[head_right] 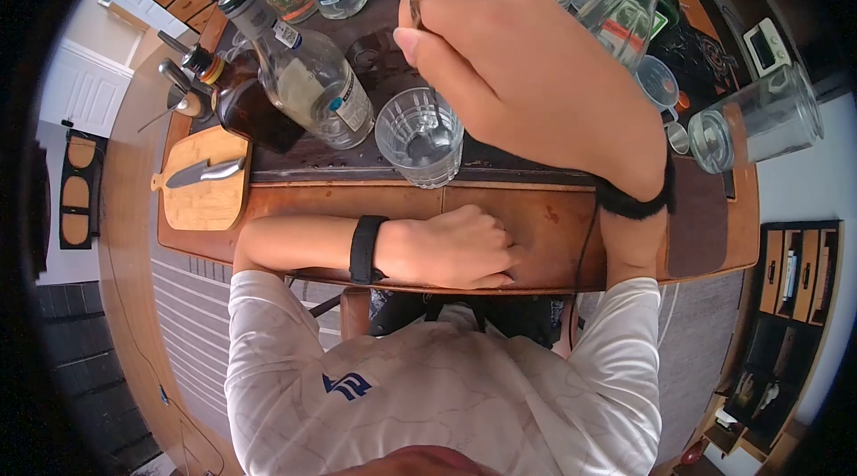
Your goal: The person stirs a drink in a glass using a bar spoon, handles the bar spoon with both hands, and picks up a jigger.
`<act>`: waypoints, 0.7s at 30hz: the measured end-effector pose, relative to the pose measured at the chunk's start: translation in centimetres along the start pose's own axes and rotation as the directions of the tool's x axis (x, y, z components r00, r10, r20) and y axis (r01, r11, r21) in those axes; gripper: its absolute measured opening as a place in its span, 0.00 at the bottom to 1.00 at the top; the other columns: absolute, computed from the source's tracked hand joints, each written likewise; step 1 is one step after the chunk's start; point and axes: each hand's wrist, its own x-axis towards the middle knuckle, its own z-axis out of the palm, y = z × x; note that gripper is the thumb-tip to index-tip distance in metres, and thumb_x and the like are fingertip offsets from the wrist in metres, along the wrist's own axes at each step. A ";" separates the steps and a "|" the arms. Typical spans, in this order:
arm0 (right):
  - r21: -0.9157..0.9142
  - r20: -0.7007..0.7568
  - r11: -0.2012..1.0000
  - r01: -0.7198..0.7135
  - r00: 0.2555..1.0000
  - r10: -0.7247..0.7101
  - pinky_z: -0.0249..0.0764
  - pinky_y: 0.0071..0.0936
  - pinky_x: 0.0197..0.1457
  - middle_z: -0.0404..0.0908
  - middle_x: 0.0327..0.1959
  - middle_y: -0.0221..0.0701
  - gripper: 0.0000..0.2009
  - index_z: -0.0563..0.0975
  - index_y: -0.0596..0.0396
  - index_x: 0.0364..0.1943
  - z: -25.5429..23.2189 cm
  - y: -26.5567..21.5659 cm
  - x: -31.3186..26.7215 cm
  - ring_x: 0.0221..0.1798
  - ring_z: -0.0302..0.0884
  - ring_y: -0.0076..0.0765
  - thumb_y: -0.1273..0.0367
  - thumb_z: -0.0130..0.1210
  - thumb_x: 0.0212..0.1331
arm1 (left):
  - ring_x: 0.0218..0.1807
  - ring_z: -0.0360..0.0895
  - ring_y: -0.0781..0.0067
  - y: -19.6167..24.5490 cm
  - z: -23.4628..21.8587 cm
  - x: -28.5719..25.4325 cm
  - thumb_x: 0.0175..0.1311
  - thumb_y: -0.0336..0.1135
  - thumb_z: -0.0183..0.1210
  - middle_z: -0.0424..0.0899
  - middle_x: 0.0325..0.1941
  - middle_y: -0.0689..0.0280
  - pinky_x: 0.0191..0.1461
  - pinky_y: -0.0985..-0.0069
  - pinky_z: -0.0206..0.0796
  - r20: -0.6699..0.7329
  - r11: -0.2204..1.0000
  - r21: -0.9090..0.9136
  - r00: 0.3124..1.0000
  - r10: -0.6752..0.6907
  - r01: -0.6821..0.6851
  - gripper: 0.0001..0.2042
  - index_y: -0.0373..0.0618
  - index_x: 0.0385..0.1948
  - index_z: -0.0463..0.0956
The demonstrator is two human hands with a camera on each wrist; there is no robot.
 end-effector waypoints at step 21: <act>0.109 0.055 0.991 0.083 0.994 -0.089 0.72 0.28 0.34 0.78 0.24 0.33 0.08 0.78 0.60 0.36 0.5 -0.5 0.0 0.27 0.79 0.33 0.73 0.48 0.71 | 0.30 0.83 0.51 0.0 -0.1 0.1 0.70 0.46 0.57 0.81 0.22 0.56 0.32 0.58 0.72 0.011 1.000 0.009 1.000 -0.006 0.006 0.17 0.38 0.34 0.79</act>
